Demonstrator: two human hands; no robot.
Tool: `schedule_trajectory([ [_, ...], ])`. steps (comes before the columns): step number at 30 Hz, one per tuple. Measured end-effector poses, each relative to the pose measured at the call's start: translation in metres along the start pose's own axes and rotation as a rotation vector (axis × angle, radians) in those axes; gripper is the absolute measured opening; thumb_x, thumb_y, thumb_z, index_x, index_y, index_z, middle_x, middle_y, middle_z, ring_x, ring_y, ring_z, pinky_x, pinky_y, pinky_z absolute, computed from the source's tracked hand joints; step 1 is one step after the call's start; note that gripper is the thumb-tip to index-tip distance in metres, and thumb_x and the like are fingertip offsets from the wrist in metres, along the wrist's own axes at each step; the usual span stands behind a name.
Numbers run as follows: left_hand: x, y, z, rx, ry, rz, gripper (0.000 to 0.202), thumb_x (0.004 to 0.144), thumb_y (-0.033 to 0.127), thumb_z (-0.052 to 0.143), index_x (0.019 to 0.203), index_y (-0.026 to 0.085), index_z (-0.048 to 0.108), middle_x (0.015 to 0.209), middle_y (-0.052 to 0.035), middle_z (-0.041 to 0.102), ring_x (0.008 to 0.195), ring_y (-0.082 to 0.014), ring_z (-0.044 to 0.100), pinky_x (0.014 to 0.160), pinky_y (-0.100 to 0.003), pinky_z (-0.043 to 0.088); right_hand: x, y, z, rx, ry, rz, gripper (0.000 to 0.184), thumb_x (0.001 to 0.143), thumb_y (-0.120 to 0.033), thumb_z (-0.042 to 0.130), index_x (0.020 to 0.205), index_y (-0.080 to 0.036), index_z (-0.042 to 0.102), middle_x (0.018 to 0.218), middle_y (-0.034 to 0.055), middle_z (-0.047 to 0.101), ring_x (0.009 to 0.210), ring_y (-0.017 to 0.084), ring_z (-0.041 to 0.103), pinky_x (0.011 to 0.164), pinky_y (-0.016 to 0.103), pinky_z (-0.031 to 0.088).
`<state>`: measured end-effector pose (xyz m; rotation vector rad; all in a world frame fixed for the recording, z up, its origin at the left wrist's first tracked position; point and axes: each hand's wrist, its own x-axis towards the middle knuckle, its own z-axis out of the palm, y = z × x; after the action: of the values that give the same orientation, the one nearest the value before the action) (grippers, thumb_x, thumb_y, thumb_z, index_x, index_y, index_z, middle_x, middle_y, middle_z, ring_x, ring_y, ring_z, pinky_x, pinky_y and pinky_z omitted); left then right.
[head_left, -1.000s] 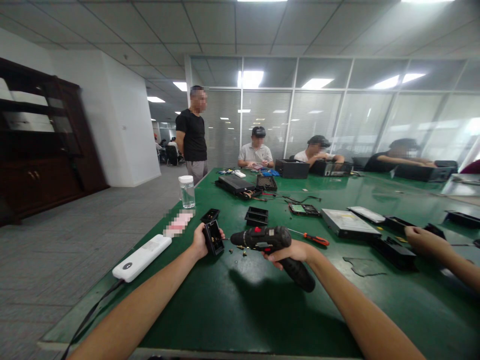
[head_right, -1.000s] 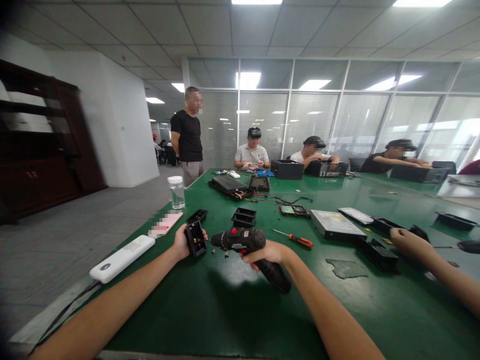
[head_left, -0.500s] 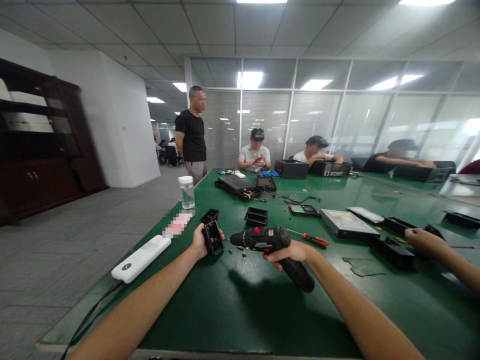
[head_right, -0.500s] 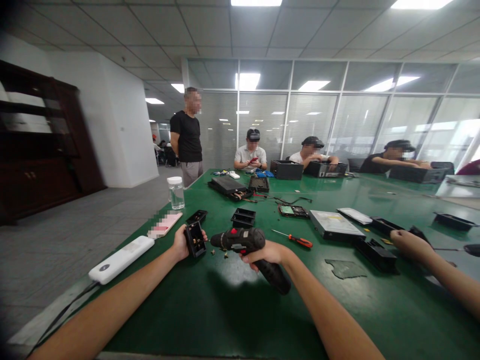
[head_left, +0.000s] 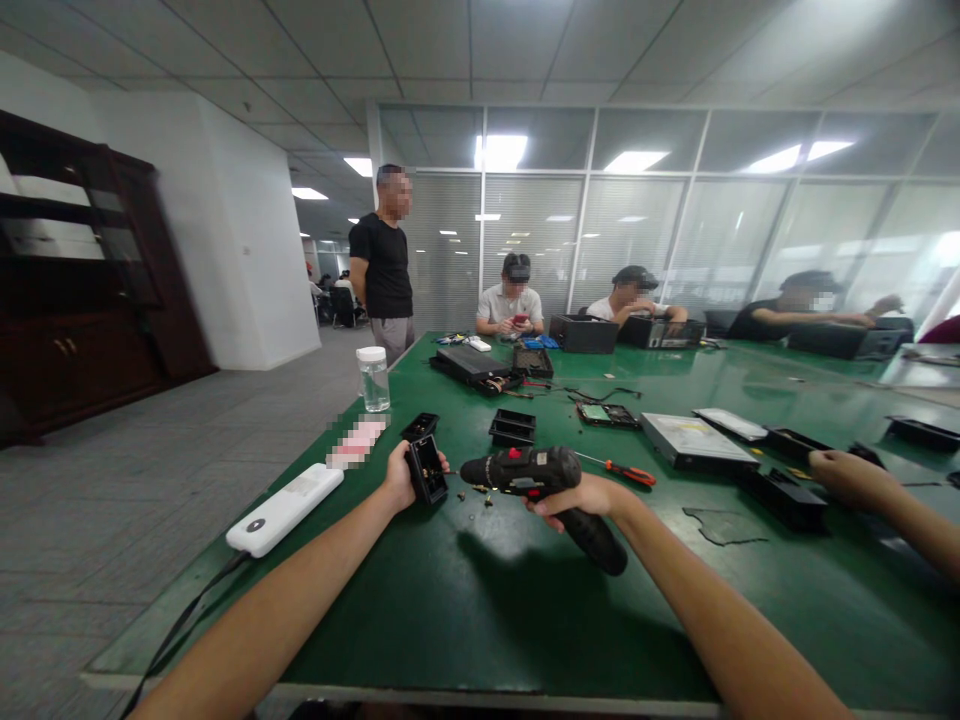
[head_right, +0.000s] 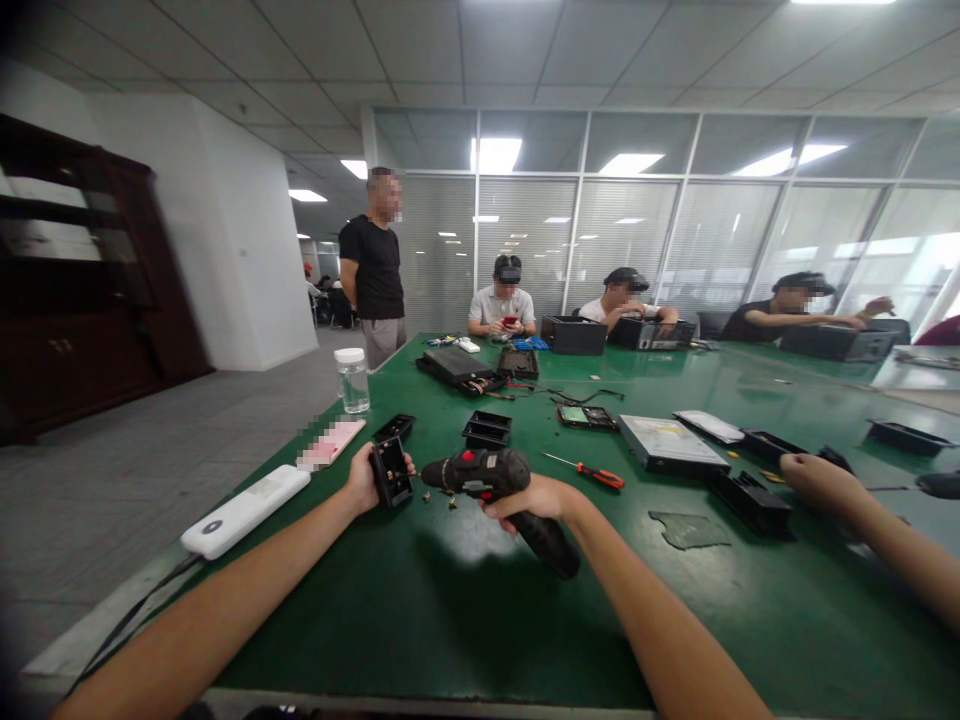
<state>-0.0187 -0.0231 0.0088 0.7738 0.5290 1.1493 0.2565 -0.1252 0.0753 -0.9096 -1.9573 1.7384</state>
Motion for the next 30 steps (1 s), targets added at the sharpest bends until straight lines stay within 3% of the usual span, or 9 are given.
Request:
schedule_trajectory([
  [6, -0.001, -0.001, 0.001, -0.001, 0.01, 0.003, 0.042, 0.069, 0.041, 0.03, 0.071, 0.007, 0.054, 0.067, -0.0133, 0.058, 0.063, -0.0228, 0.056, 0.065, -0.04, 0.041, -0.006, -0.01, 0.008, 0.003, 0.032, 0.001, 0.017, 0.066, -0.022, 0.054, 0.081, -0.015, 0.051, 0.07, 0.0064, 0.05, 0.053, 0.008, 0.046, 0.053, 0.023, 0.037],
  [14, -0.007, 0.002, 0.01, -0.035, 0.075, -0.024, 0.041, 0.069, 0.04, 0.03, 0.071, 0.007, 0.054, 0.064, -0.0133, 0.057, 0.06, -0.0226, 0.056, 0.061, -0.039, 0.042, -0.006, -0.01, 0.009, 0.012, 0.049, -0.009, 0.018, 0.065, -0.023, 0.055, 0.081, -0.015, 0.052, 0.07, 0.0075, 0.05, 0.051, 0.008, 0.046, 0.052, 0.025, 0.037],
  [30, -0.003, 0.0, 0.006, -0.008, 0.046, 0.011, 0.041, 0.069, 0.04, 0.032, 0.071, 0.006, 0.054, 0.066, -0.0139, 0.058, 0.061, -0.0226, 0.056, 0.065, -0.039, 0.041, -0.007, -0.015, 0.012, -0.02, 0.066, 0.001, 0.018, 0.063, -0.026, 0.056, 0.079, -0.017, 0.052, 0.068, 0.0063, 0.05, 0.052, 0.008, 0.046, 0.052, 0.025, 0.037],
])
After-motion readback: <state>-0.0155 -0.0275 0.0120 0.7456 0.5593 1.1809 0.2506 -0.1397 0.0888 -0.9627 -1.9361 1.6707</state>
